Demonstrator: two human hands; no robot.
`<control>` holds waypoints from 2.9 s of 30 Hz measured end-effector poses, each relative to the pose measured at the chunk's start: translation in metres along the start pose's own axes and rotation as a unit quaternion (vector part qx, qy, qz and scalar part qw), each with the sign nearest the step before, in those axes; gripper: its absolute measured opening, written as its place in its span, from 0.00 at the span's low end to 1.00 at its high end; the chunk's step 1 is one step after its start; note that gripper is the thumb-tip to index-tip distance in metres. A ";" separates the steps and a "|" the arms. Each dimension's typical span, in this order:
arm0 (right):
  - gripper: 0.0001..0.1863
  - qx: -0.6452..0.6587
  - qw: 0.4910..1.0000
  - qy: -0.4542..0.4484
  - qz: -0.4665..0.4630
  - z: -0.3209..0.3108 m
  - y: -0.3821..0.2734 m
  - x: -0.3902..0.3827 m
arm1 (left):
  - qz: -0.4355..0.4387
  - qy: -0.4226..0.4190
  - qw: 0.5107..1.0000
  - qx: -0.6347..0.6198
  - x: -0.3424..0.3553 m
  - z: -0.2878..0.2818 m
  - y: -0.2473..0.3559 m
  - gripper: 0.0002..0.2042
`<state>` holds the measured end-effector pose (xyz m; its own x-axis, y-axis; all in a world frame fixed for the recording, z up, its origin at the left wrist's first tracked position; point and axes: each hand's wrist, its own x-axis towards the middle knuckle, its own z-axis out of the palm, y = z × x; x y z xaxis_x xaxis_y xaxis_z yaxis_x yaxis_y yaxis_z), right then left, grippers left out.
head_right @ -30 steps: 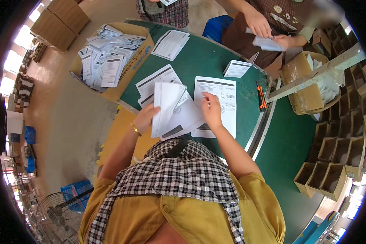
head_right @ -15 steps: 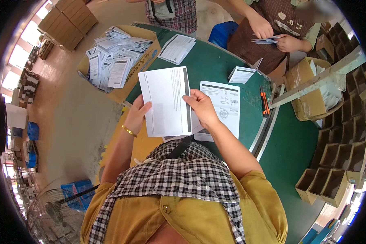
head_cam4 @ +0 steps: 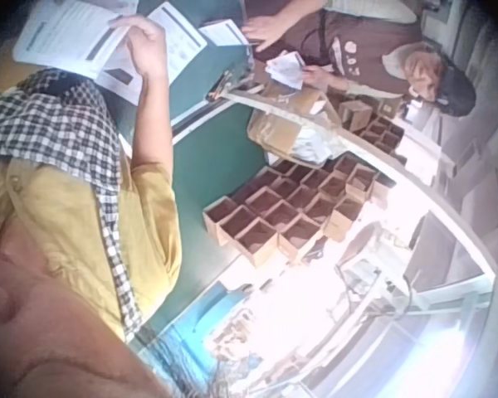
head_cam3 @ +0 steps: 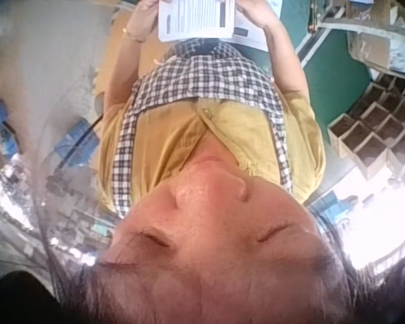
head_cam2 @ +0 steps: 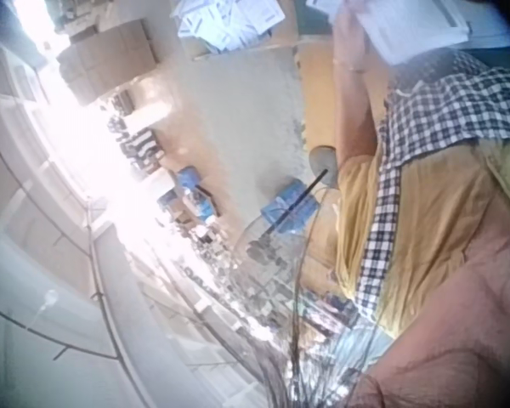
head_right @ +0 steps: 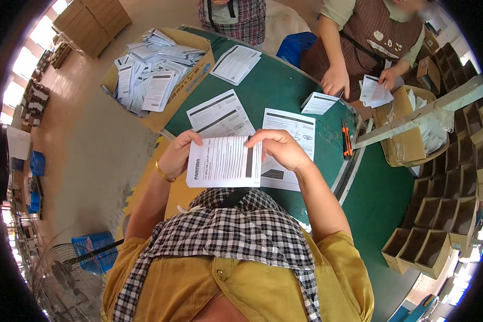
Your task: Folding and stacking paper instruction manuals at a work table.
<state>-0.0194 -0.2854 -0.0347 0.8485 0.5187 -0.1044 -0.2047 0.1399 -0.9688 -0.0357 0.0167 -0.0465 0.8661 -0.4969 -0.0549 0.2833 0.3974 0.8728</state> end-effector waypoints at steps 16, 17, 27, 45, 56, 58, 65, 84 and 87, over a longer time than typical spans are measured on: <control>0.12 -0.405 0.905 0.006 -0.133 0.061 -0.041 0.025 | -0.062 -0.116 0.850 0.510 0.049 0.011 0.040 0.14; 0.13 -0.368 0.928 0.052 -0.028 0.065 -0.042 0.025 | -0.060 -0.108 0.849 0.513 0.050 0.011 0.037 0.14; 0.10 -0.345 0.898 0.234 -0.143 0.049 -0.002 0.038 | -0.011 -0.023 0.867 0.497 0.026 -0.026 0.029 0.14; 0.06 -0.607 0.773 0.071 -0.173 0.006 0.108 0.006 | 0.081 0.017 0.810 0.581 0.013 -0.037 -0.017 0.12; 0.09 -0.637 0.748 0.019 -0.185 0.012 0.086 0.020 | -0.013 0.029 0.728 0.685 0.025 0.000 -0.082 0.11; 0.13 -0.578 0.779 0.072 -0.232 0.014 0.077 0.014 | -0.044 0.042 0.750 0.659 0.025 0.001 -0.082 0.12; 0.16 -0.341 0.882 0.296 -0.133 0.004 0.074 -0.008 | -0.123 0.134 0.882 0.434 0.035 0.000 -0.037 0.13; 0.03 0.132 0.977 0.160 0.040 0.022 0.024 0.033 | -0.143 0.203 0.969 -0.001 0.010 -0.008 -0.028 0.23; 0.03 0.077 0.981 0.179 0.021 0.018 0.027 0.032 | -0.124 0.155 0.978 -0.063 0.006 0.005 -0.021 0.19</control>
<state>-0.0063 -0.2493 -0.0597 0.9492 0.2017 -0.2416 -0.2904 0.2652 -0.9194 -0.0385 0.0013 -0.0630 0.8424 -0.3403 -0.4179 0.5314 0.3956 0.7491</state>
